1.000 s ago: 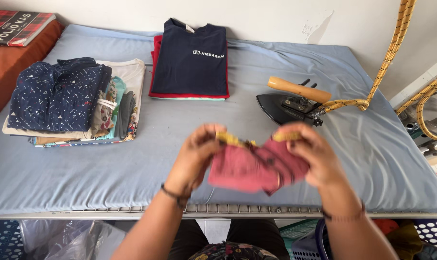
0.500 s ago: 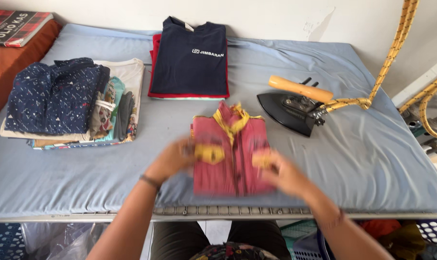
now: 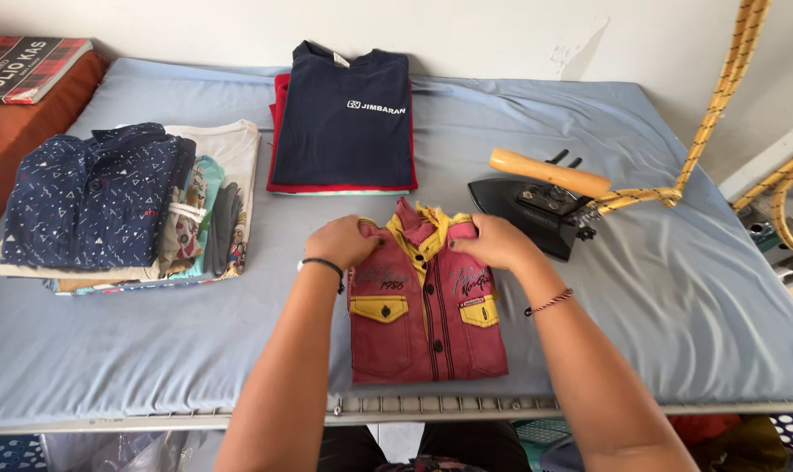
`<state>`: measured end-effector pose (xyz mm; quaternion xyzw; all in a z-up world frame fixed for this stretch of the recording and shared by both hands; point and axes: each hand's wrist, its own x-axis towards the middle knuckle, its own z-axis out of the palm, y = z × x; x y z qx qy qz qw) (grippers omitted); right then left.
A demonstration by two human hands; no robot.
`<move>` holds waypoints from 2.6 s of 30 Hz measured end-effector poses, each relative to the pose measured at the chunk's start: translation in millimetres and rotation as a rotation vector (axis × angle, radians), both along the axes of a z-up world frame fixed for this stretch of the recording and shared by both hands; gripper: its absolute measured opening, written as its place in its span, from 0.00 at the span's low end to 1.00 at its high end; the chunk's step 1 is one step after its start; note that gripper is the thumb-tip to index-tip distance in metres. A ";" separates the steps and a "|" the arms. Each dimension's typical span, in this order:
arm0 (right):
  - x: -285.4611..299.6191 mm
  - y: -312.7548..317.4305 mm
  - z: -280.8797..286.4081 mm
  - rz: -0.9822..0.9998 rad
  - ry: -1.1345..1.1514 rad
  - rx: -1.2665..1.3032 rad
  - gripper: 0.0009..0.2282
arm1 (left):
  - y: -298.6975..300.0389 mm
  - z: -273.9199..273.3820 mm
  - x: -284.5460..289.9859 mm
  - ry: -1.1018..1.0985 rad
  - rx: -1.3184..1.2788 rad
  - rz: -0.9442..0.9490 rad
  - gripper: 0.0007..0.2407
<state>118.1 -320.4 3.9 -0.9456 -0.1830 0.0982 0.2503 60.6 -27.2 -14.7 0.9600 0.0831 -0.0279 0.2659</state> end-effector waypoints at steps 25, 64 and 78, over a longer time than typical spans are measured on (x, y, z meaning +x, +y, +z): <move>-55.3 49.9 -8.6 0.194 -0.342 -0.404 0.33 | -53.9 -0.8 -39.1 -0.584 -0.102 -0.326 0.17; -26.3 -56.3 119.8 -0.559 -0.148 0.089 0.26 | -53.1 -13.4 -24.6 -0.536 -0.089 -0.316 0.07; -166.3 -9.5 111.0 -0.258 -0.246 -0.280 0.21 | -52.4 -16.6 -23.2 -0.596 -0.135 -0.276 0.12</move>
